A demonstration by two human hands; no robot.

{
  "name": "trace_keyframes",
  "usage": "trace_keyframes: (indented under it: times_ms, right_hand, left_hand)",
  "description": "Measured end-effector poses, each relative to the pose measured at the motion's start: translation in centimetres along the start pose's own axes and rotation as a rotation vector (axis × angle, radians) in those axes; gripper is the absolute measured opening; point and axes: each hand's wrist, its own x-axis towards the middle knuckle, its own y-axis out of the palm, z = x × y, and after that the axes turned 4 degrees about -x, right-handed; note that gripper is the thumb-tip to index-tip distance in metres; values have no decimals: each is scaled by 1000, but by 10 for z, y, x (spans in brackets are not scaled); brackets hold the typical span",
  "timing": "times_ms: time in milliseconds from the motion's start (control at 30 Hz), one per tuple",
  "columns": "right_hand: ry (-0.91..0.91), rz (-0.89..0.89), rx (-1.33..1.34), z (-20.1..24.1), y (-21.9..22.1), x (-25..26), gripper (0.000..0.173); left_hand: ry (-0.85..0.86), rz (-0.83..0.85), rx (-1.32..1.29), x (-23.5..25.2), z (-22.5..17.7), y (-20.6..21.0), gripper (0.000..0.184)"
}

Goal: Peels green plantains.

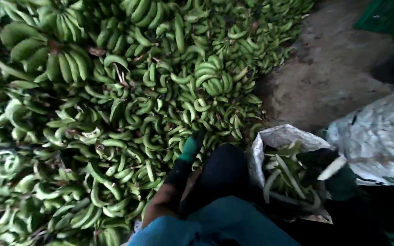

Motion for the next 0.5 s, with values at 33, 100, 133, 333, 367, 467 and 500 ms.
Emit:
trace_keyframes:
  times_ms: [33, 100, 133, 333, 367, 467, 500]
  right_hand:
    - [-131, -9, 298, 5, 5, 4, 21]
    - [-272, 96, 579, 14, 12, 16, 22]
    - [-228, 137, 707, 19, 18, 20, 23]
    - [-136, 66, 933, 65, 58, 20, 23]
    - [-142, 89, 922, 63, 62, 21, 23]
    - [-108, 67, 698, 67, 69, 17, 17]
    - [-150, 76, 625, 75, 71, 15, 18]
  left_hand:
    - [-112, -6, 34, -7, 34, -10, 50]
    - [-251, -13, 48, -24, 90, -24, 45]
    - [-281, -26, 28, -32, 111, -28, 41]
    - [-383, -121, -278, -24, 148, -43, 36]
    - [-408, -147, -382, -18, 150, -42, 38]
    - [-396, -140, -437, 3, 146, -37, 38]
    - [-367, -98, -369, 10, 141, -38, 37]
